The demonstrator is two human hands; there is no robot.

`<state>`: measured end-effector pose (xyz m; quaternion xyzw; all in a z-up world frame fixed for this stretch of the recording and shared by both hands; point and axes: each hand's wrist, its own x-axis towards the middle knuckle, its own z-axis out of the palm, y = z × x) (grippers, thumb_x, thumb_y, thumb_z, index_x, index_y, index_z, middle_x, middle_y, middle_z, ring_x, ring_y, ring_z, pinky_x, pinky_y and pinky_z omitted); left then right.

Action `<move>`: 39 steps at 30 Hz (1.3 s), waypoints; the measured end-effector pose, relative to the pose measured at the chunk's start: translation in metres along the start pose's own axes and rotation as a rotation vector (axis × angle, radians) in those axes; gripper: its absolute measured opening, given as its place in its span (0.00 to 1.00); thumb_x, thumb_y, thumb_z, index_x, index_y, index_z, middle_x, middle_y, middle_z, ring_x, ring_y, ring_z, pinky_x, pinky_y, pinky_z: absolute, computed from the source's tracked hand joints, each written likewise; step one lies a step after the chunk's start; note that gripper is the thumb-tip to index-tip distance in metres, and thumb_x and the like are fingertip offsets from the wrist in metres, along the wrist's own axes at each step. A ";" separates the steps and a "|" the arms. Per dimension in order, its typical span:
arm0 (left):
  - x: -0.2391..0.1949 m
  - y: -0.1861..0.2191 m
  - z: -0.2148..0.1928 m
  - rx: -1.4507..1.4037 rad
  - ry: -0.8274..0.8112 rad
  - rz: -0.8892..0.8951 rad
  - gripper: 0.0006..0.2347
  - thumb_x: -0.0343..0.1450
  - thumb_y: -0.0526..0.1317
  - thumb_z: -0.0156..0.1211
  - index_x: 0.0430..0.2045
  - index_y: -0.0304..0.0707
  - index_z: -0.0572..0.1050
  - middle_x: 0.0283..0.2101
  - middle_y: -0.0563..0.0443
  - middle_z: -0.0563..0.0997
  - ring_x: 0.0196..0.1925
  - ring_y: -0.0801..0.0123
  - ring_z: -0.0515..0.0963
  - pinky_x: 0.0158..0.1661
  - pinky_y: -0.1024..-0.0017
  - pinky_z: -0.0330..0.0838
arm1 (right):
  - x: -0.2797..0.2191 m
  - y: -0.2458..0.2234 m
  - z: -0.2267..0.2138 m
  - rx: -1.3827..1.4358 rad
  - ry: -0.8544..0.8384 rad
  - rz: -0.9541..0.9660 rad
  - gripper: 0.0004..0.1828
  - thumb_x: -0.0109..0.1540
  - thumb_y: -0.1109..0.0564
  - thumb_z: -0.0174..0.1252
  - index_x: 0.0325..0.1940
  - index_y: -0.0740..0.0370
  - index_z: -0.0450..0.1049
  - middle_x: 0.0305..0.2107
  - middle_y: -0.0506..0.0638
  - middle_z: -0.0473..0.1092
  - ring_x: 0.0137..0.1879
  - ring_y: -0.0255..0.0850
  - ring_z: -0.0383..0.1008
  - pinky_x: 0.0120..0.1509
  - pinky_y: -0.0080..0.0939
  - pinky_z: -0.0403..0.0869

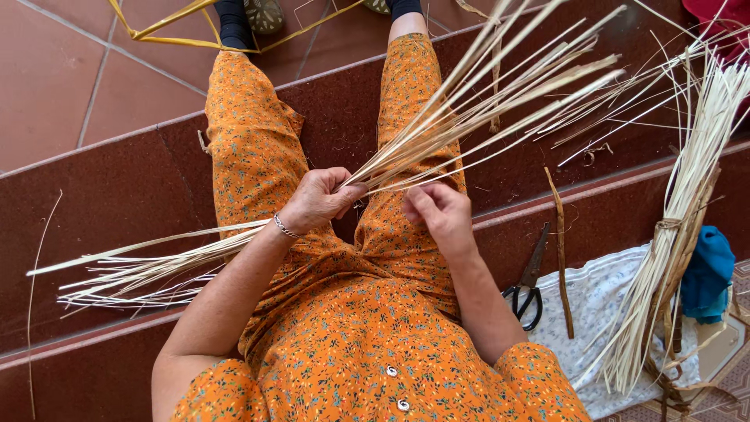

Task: The person sits on the floor and aligns a bundle of dried plant fibers, then ties them together using a thin strip of material. The person repeatedly adjusts the bundle and secures it with the strip.

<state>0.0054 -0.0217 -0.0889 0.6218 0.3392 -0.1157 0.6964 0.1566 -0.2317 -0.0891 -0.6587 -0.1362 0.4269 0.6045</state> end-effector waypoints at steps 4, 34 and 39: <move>0.000 0.000 0.004 0.042 -0.013 -0.066 0.10 0.72 0.44 0.64 0.28 0.36 0.79 0.15 0.61 0.73 0.16 0.84 0.69 0.17 0.80 0.60 | -0.008 0.005 0.002 -0.217 0.122 -0.388 0.10 0.72 0.53 0.58 0.48 0.63 0.77 0.31 0.51 0.78 0.33 0.32 0.80 0.29 0.27 0.78; 0.004 -0.008 0.000 -0.035 -0.031 -0.010 0.11 0.75 0.45 0.59 0.31 0.34 0.78 0.17 0.60 0.73 0.17 0.83 0.67 0.18 0.80 0.60 | 0.017 0.015 -0.018 0.720 -0.315 -0.002 0.13 0.73 0.58 0.49 0.35 0.59 0.72 0.20 0.48 0.70 0.22 0.31 0.68 0.29 0.37 0.75; 0.004 -0.006 0.001 -0.140 -0.043 0.013 0.10 0.72 0.40 0.62 0.40 0.36 0.70 0.19 0.58 0.76 0.19 0.82 0.72 0.18 0.82 0.64 | 0.011 0.020 -0.003 0.242 -0.251 0.140 0.17 0.74 0.51 0.52 0.34 0.62 0.73 0.20 0.48 0.73 0.19 0.29 0.68 0.18 0.28 0.68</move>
